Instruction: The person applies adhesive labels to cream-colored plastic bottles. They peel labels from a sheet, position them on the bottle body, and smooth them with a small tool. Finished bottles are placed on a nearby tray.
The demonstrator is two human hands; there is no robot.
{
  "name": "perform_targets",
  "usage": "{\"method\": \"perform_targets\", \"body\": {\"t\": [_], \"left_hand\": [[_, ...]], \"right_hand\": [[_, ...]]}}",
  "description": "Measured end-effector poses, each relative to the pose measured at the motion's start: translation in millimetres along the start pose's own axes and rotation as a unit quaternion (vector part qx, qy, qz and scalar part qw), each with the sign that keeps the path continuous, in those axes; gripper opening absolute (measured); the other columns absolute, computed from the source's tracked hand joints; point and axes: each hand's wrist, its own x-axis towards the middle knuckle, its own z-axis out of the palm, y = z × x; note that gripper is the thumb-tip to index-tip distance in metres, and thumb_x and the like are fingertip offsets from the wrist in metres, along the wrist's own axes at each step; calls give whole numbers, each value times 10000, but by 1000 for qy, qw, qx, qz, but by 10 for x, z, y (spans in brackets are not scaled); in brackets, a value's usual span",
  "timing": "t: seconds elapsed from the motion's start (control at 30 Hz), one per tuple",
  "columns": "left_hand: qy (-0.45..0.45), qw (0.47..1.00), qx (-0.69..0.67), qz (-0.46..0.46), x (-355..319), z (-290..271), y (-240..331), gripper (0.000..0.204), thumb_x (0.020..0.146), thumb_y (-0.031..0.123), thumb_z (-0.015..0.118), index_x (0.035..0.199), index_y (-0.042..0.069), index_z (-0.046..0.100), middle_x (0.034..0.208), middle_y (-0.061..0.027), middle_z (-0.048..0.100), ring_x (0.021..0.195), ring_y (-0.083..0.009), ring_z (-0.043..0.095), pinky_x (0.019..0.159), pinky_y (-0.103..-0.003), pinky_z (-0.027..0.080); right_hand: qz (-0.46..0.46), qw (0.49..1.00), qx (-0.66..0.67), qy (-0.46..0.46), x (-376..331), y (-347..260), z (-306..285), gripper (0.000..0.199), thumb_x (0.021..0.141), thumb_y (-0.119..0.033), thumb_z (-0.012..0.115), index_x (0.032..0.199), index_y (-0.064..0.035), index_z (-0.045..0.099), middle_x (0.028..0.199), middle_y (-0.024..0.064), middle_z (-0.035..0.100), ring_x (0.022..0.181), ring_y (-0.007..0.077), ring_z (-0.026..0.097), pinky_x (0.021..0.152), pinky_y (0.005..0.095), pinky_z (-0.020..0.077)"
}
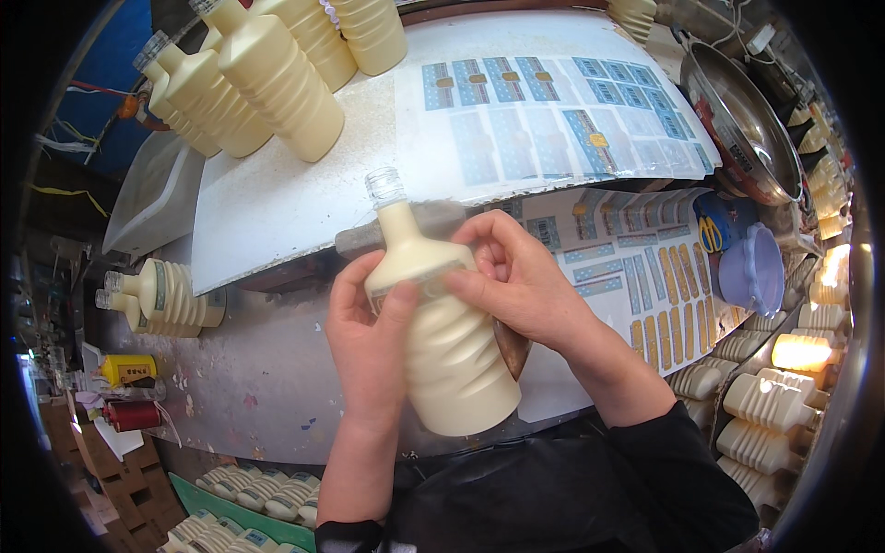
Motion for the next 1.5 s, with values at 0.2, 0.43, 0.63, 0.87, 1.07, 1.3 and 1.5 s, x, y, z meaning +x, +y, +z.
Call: {"method": "perform_targets", "body": {"t": [0.2,0.43,0.63,0.87,1.07,1.3,1.5], "left_hand": [[3,1000,3,-4,8,-1,-11,416,931,68,734,1295,-37,560,1234,-113,625,1105,-156,608,970,-306,508],[7,1000,3,8,-2,14,-24,401,937,72,723,1291,-33,566,1217,-112,637,1096,-160,615,965,-306,506],[10,1000,1,6,-4,23,-28,389,944,61,709,1293,-32,565,1219,-113,643,1089,-158,620,963,-302,509],[10,1000,-5,6,-4,23,-20,371,955,40,688,1297,-34,564,1226,-114,646,1094,-153,621,965,-300,512],[5,1000,-9,28,7,1,-62,366,969,88,701,1291,-26,569,1173,-123,672,1037,-165,660,917,-308,554],[4,1000,0,7,-8,16,-13,390,945,61,704,1295,-38,562,1213,-116,642,1080,-156,620,950,-301,516],[3,1000,2,3,-6,21,-8,395,943,60,700,1299,-38,559,1222,-115,636,1083,-157,617,952,-303,514]], "right_hand": [[14,1000,21,-15,-7,2,-31,309,977,-189,689,1208,-33,557,858,-51,527,702,-1,487,623,168,425],[44,989,132,-46,-5,5,-115,221,1070,-200,524,1241,-71,577,882,-41,559,695,24,482,623,182,419],[24,992,111,-50,6,43,-107,243,1050,-189,571,1256,-60,576,888,-35,579,744,19,523,653,183,441],[-6,996,74,-44,36,117,-77,270,1007,-153,654,1239,-41,575,840,-43,580,753,12,544,660,183,447],[-7,996,75,-46,34,108,-77,266,1002,-160,665,1223,-42,578,829,-46,570,750,7,540,648,180,439],[-8,997,68,-34,39,139,-63,271,1001,-173,673,1221,-48,576,840,-46,580,756,8,548,657,175,448],[6,996,80,-40,33,111,-75,253,1028,-197,626,1225,-47,579,843,-35,584,731,18,537,645,178,446]]}}
